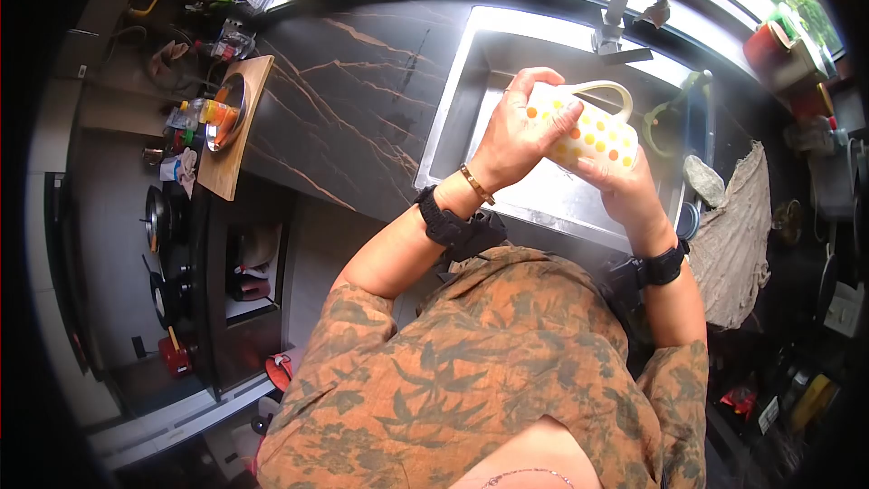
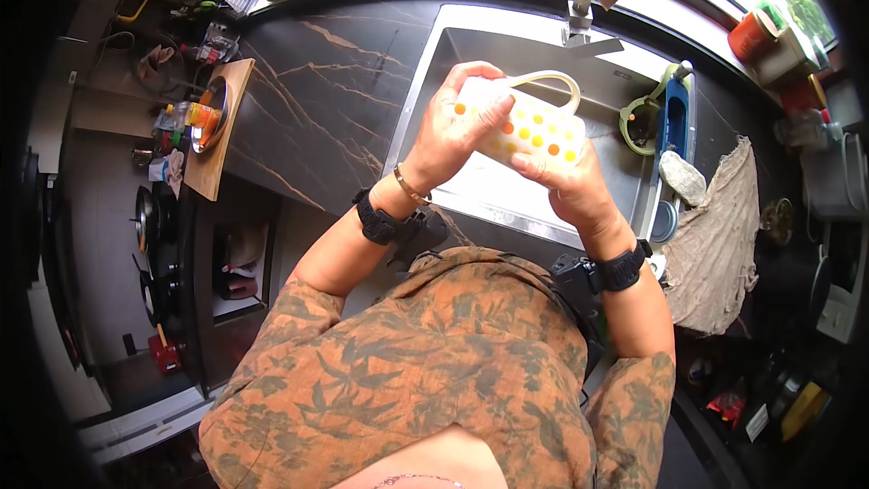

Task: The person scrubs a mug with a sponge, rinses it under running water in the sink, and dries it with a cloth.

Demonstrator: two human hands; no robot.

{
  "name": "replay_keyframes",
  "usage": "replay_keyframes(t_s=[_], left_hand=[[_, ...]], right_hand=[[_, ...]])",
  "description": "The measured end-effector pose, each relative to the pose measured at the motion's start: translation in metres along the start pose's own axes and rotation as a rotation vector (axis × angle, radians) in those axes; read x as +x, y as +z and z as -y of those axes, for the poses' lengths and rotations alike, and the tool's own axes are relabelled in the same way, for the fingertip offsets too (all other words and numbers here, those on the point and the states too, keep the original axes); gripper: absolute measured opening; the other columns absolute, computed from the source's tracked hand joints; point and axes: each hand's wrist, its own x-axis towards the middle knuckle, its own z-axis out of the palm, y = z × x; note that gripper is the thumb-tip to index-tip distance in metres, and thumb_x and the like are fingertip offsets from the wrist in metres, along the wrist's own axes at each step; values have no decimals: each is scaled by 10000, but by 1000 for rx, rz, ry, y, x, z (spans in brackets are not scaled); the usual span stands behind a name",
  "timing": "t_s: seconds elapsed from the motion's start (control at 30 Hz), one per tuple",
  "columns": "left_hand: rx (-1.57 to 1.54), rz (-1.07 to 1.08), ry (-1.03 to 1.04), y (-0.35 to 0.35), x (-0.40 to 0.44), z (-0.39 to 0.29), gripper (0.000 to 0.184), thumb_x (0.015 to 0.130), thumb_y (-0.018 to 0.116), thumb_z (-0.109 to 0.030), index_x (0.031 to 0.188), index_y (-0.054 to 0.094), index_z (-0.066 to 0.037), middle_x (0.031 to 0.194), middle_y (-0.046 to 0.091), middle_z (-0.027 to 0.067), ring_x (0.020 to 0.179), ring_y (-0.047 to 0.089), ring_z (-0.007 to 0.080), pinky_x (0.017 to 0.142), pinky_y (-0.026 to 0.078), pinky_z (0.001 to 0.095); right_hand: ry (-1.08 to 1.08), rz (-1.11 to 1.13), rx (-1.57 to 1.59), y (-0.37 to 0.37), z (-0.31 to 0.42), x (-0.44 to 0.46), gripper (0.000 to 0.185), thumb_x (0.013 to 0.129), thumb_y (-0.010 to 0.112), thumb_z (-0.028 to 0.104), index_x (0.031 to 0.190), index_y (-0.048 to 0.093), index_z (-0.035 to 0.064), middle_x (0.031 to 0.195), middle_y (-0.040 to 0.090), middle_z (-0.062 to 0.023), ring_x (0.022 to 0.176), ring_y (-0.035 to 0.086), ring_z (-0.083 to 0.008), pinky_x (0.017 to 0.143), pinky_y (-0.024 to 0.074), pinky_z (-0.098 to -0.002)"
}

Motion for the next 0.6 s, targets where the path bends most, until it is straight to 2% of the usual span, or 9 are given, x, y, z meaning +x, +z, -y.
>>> replay_keyframes(t_s=[0.03, 0.1, 0.23, 0.27, 0.37, 0.43, 0.47, 0.53, 0.6], left_hand=[[13, 12, 110, -2, -1, 0, 502, 808, 703, -302, 1171, 459, -57, 974, 567, 77, 934, 577, 134, 807, 481, 261], [38, 41, 333, -4, -1, -1, 567, 776, 734, -314, 1189, 441, -60, 1018, 549, 81, 932, 578, 149, 814, 486, 264], [53, 138, 266, -9, -1, 0, 645, 733, 768, -308, 1213, 413, -63, 1030, 537, 75, 920, 576, 157, 814, 486, 263], [26, 70, 245, -5, -2, 0, 619, 741, 761, -305, 1197, 426, -54, 1016, 545, 73, 914, 577, 154, 803, 488, 261], [-128, -83, 116, 10, -2, 0, 521, 773, 731, -294, 1140, 474, -27, 978, 568, 67, 895, 581, 144, 772, 490, 255], [-338, -114, -71, 12, 3, 2, 437, 807, 698, -286, 1089, 515, -7, 958, 582, 61, 879, 584, 136, 754, 489, 253], [-454, -96, -149, 12, 3, 5, 342, 851, 649, -262, 1042, 556, 5, 968, 589, 62, 882, 579, 127, 771, 480, 256], [-484, -27, -223, 12, 3, 13, 342, 856, 643, -255, 1057, 558, 8, 968, 588, 62, 893, 574, 124, 792, 472, 259], [-500, 6, -255, 11, 1, 20, 354, 866, 632, -245, 1092, 544, 13, 976, 584, 71, 922, 562, 127, 818, 461, 264]], right_hand=[[-17, -30, 32, 0, 1, 1, 528, 730, 746, 42, 1199, 510, -16, 1114, 604, -84, 1012, 587, -164, 861, 478, -288], [-18, -53, 78, 2, 4, 1, 449, 795, 708, 127, 1178, 524, -17, 1096, 613, -96, 990, 600, -165, 840, 495, -293], [72, -215, 190, 0, 4, 6, 415, 859, 646, 241, 1158, 533, -23, 1059, 623, -98, 945, 615, -159, 810, 501, -283], [93, -281, 213, -3, 1, 8, 419, 871, 631, 268, 1154, 535, -25, 1050, 625, -98, 932, 619, -158, 801, 502, -280], [-67, -219, 103, 6, 0, 6, 427, 865, 640, 293, 1144, 546, -17, 1017, 632, -90, 885, 623, -149, 779, 495, -263], [-57, -44, -235, 1, 0, -1, 498, 830, 679, 278, 1203, 508, -5, 1096, 602, -96, 980, 583, -179, 851, 461, -291], [-73, 30, -378, 3, 0, -4, 519, 820, 688, 267, 1220, 496, -2, 1119, 591, -96, 1009, 568, -189, 872, 449, -300], [-64, 151, -591, 12, 11, -11, 584, 783, 716, 201, 1265, 451, 4, 1186, 551, -93, 1099, 508, -214, 933, 410, -331], [-124, 149, -642, 7, 4, -9, 581, 771, 726, 181, 1256, 459, 1, 1180, 555, -90, 1082, 514, -197, 924, 417, -323]])
